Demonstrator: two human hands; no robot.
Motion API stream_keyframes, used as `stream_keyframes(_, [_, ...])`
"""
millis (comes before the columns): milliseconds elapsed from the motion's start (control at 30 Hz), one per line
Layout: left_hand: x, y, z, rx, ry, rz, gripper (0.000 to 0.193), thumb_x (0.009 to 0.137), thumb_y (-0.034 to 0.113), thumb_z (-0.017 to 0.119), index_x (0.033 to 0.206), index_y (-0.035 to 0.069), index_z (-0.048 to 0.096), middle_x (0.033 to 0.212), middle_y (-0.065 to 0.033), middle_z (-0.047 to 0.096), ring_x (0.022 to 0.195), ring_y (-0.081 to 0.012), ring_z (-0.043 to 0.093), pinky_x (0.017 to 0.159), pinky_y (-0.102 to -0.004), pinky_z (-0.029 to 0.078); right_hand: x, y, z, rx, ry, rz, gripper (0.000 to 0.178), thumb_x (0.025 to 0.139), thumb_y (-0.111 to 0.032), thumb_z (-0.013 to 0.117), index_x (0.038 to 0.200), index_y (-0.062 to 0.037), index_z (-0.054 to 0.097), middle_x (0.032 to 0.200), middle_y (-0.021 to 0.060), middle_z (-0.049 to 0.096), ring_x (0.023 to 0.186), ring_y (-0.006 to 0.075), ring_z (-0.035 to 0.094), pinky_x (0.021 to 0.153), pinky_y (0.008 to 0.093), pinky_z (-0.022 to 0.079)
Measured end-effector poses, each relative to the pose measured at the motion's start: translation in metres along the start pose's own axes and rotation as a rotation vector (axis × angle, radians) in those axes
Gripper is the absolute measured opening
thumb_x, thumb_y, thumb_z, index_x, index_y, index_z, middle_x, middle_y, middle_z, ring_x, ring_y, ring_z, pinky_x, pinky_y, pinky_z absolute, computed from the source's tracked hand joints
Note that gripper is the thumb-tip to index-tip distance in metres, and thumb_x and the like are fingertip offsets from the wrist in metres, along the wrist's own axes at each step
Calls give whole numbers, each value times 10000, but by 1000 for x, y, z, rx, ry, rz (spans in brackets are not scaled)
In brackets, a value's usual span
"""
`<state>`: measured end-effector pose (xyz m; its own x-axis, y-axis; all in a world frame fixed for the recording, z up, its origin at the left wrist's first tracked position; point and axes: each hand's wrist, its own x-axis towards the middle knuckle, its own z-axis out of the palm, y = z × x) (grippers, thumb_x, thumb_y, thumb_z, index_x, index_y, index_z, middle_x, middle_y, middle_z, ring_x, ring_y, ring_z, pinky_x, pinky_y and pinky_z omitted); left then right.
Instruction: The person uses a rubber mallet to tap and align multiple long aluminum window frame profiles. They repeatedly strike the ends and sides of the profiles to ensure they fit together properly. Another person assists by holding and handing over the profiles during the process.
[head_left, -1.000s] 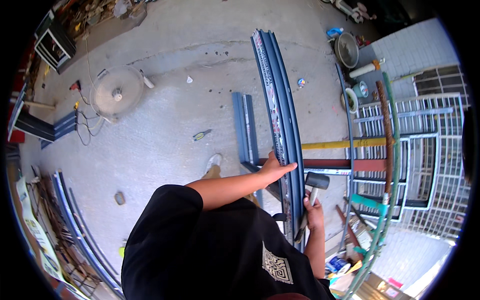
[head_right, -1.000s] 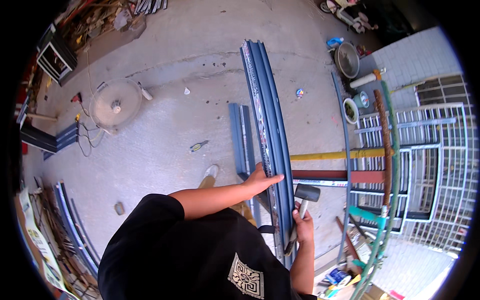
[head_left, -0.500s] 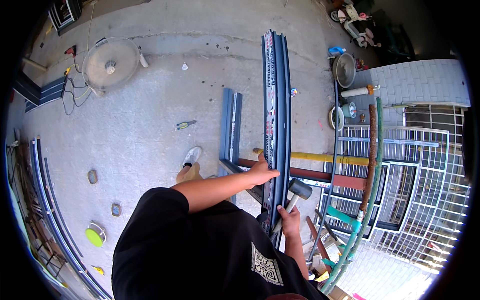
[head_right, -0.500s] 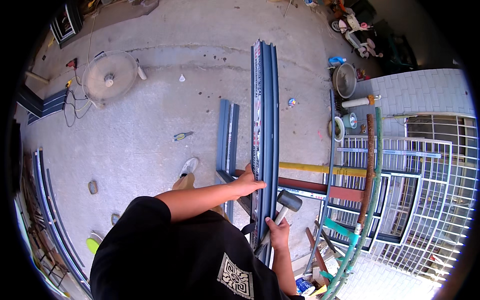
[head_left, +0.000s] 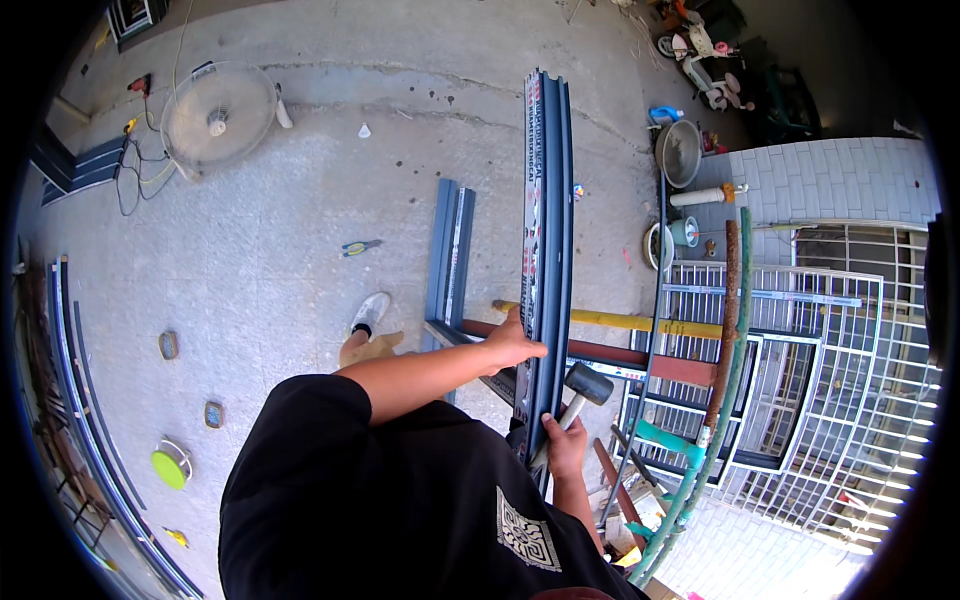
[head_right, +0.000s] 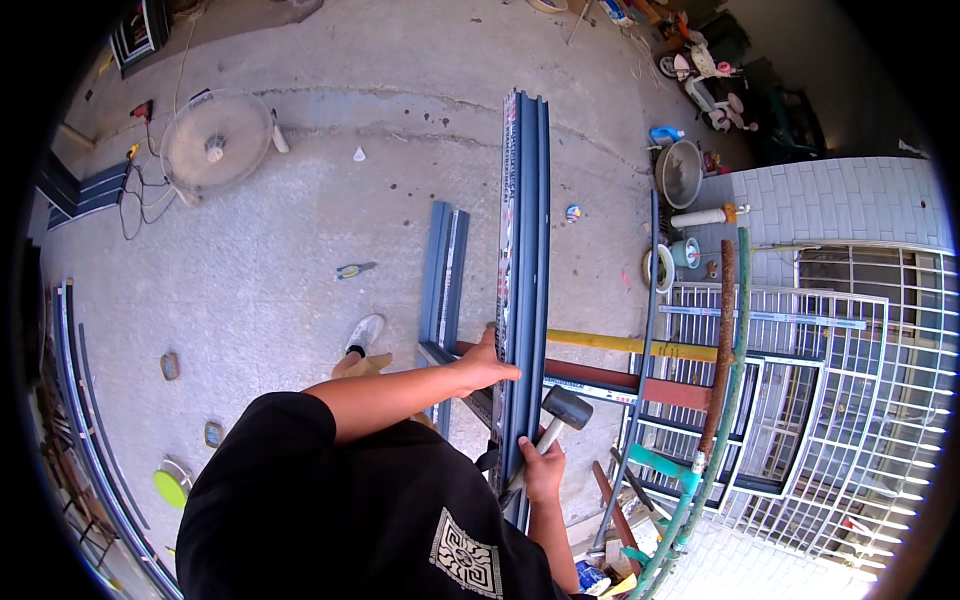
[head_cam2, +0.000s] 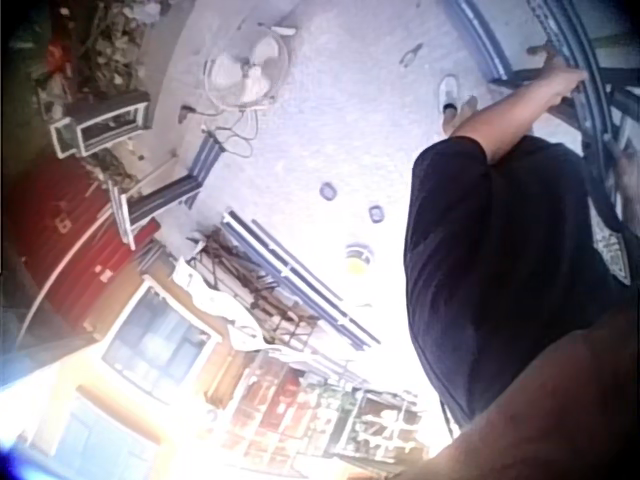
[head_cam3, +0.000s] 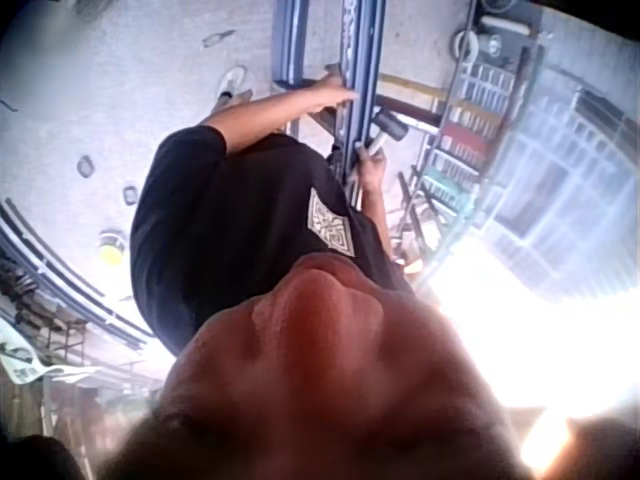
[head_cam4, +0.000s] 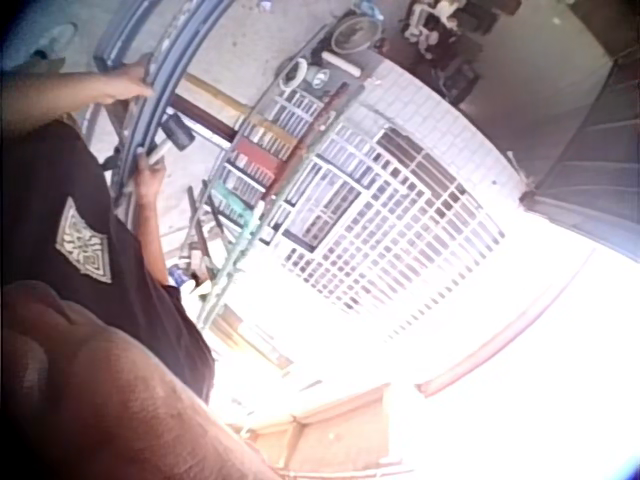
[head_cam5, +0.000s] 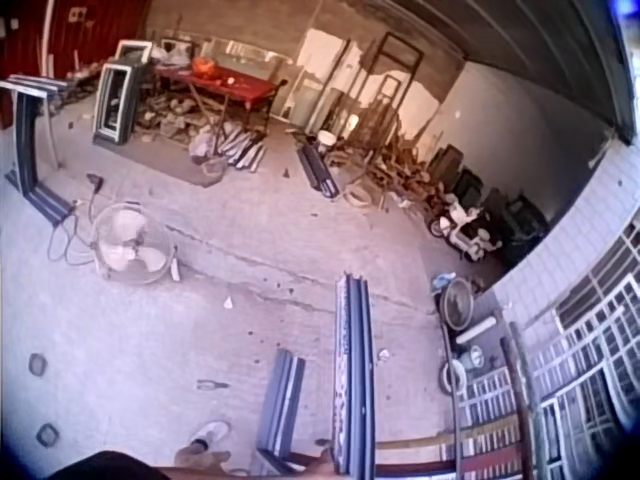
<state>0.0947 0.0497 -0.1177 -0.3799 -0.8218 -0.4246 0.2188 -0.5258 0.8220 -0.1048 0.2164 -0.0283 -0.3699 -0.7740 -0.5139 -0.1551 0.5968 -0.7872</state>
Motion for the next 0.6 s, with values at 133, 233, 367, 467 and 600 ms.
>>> stream_keyframes(133, [-20, 30, -10, -2, -88, -133, 1037, 828, 177, 842, 1626, -63, 224, 1536, -266, 475, 1419, -342, 532, 1166, -389, 450, -7, -3, 5, 6, 12, -16, 361, 982, -43, 768, 1314, 62, 669, 1084, 54, 743, 907, 122, 691, 840, 291, 567])
stream_keyframes(233, [-16, 16, -7, -15, -79, -80, 1039, 831, 204, 856, 1617, -69, 234, 1523, -267, 483, 1432, -350, 519, 1178, -396, 438, -9, -4, 5, -5, 3, -20, 365, 987, -42, 759, 1323, 69, 668, 1083, 52, 742, 904, 121, 689, 841, 289, 563])
stream_keyframes(367, [-11, 5, -6, 5, -105, -28, 1057, 848, 271, 877, 1608, -85, 234, 1525, -288, 473, 1464, -355, 482, 1203, -401, 410, -12, -4, 4, -9, 0, -28, 347, 988, -44, 757, 1306, 69, 678, 1081, 50, 742, 906, 121, 689, 840, 290, 562])
stream_keyframes(467, [-14, 11, -5, 9, -108, -1, 1062, 858, 305, 882, 1592, -108, 235, 1524, -304, 466, 1475, -357, 468, 1210, -404, 400, -11, 1, 0, -19, 15, -34, 351, 988, -43, 757, 1311, 67, 674, 1078, 49, 743, 908, 123, 689, 840, 289, 561])
stream_keyframes(600, [-12, 3, -4, 23, -54, -3, 1025, 824, 338, 903, 1505, -104, 277, 1417, -288, 556, 1356, -358, 594, 1139, -405, 475, -9, 0, 2, -19, 27, -12, 357, 989, -43, 756, 1318, 65, 670, 1078, 50, 743, 910, 124, 689, 841, 288, 561])
